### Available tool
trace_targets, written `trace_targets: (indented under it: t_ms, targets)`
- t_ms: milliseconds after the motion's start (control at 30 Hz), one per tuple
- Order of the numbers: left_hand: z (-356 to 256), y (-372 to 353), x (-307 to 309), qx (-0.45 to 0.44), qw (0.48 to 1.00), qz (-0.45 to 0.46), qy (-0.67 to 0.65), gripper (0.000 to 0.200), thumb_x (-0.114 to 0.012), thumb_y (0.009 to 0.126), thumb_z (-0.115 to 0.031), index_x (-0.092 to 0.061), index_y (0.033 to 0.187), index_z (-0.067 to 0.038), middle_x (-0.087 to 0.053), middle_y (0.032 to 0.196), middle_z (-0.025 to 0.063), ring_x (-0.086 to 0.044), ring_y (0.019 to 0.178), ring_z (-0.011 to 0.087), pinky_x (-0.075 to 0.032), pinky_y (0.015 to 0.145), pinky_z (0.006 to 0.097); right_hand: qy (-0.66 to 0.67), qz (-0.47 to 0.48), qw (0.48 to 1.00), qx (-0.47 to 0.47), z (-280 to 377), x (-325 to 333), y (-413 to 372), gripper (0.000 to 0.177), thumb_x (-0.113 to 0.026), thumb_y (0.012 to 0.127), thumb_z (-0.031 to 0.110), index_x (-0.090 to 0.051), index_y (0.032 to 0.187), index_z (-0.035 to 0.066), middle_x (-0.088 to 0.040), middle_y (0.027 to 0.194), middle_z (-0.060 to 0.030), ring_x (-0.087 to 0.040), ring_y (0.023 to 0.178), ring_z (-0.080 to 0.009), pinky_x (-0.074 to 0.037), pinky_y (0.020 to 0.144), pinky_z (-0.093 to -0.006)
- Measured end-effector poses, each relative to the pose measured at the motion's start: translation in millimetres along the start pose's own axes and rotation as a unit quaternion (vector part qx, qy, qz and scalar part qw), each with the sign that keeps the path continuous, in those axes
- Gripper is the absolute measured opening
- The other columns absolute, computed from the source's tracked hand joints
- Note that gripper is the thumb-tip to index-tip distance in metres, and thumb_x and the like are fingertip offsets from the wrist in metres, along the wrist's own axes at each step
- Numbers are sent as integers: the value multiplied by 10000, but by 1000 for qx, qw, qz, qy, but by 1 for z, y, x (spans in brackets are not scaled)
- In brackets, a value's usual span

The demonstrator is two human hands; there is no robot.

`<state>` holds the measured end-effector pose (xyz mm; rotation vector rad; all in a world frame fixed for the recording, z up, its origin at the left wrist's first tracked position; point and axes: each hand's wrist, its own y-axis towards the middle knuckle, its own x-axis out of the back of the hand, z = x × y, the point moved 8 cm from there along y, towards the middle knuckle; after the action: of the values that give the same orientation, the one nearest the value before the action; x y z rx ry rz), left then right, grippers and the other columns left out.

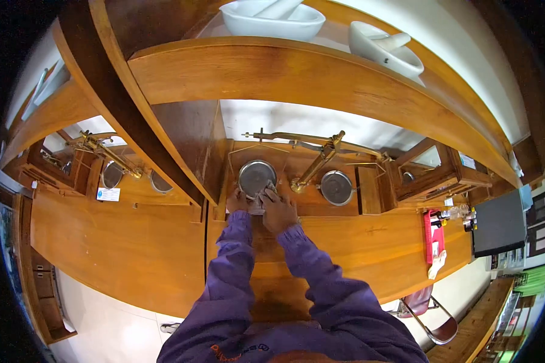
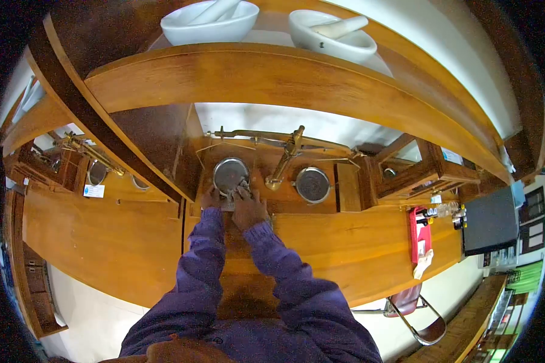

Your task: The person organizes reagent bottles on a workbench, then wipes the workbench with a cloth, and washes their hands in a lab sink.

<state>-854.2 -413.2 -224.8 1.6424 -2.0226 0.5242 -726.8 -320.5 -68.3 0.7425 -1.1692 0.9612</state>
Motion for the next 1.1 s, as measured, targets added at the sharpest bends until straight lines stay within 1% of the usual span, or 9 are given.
trace_targets:
  t_ms: [167, 233, 400, 600, 667, 733, 867, 967, 1100]
  targets:
    - [14, -9, -24, 239, 859, 44, -450, 340, -543, 813, -222, -507, 1084, -20, -600, 925, 138, -621, 668, 242, -503, 586, 330, 118, -44, 991, -38, -56, -10, -90, 386, -540, 690, 85, -556, 1067, 166, -500, 1164, -21, -481, 979, -286, -424, 783, -395]
    - [5, -12, -22, 240, 867, 107, -423, 394, -525, 834, -267, -456, 1125, -10, -553, 1030, 155, -608, 770, 274, -501, 675, 336, 140, -19, 987, -83, -82, -12, -124, 384, -531, 697, 52, -549, 1071, 140, -546, 1094, -37, -527, 902, -249, -451, 741, -340]
    - [5, -20, -7, 245, 879, 130, -388, 377, -551, 823, -300, -488, 1069, -22, -558, 1001, 142, -570, 880, 240, -476, 736, 314, 638, -158, 695, -292, -179, 1, -179, 293, -479, 745, -7, -522, 1034, 9, -557, 852, -57, -487, 692, -85, -411, 601, -209]
    - [-8, -89, 45, 160, 904, 232, -322, 331, -545, 827, -296, -517, 1010, -22, -569, 891, 87, -553, 789, 168, -466, 640, 297, 204, -295, 897, -258, -270, 3, -152, 312, -488, 736, 29, -513, 1048, 25, -575, 975, -115, -545, 793, -248, -425, 721, -355]
    - [43, -120, 40, 177, 801, 276, -502, 271, -537, 839, -247, -523, 975, -13, -573, 872, 78, -558, 772, 150, -476, 628, 266, -3, -290, 928, -232, -265, -28, -144, 292, -534, 736, 106, -545, 1020, 36, -578, 934, -91, -535, 775, -239, -400, 743, -347]
    - [-11, -162, 99, 108, 934, 252, -231, 229, -530, 846, -206, -531, 952, -3, -579, 862, 74, -565, 772, 142, -486, 641, 261, -13, -302, 919, -253, -234, -43, -164, 313, -562, 719, 166, -557, 1007, 43, -551, 1042, -101, -496, 913, -291, -351, 833, -414]
    - [46, -204, 131, 123, 930, 271, -217, 226, -536, 845, -199, -527, 943, 5, -586, 882, 84, -573, 755, 146, -496, 644, 266, -73, -179, 979, -65, -122, -60, -180, 322, -577, 677, 155, -570, 987, 71, -504, 1133, -97, -441, 1041, -253, -365, 859, -406]
    - [59, -215, 142, 152, 927, 270, -210, 230, -541, 842, -207, -525, 939, 2, -585, 881, 80, -573, 730, 142, -490, 624, 249, 210, -87, 973, 31, -104, -74, -197, 327, -568, 652, 119, -570, 974, 59, -513, 1118, -119, -465, 1026, -260, -371, 870, -385]
    - [46, -209, 140, 161, 935, 248, -197, 212, -545, 837, -194, -523, 945, -12, -583, 866, 65, -565, 720, 127, -470, 600, 225, 195, -296, 928, -117, -213, 17, -184, 325, -546, 645, 84, -558, 965, 25, -535, 1027, -173, -504, 941, -312, -376, 858, -381]
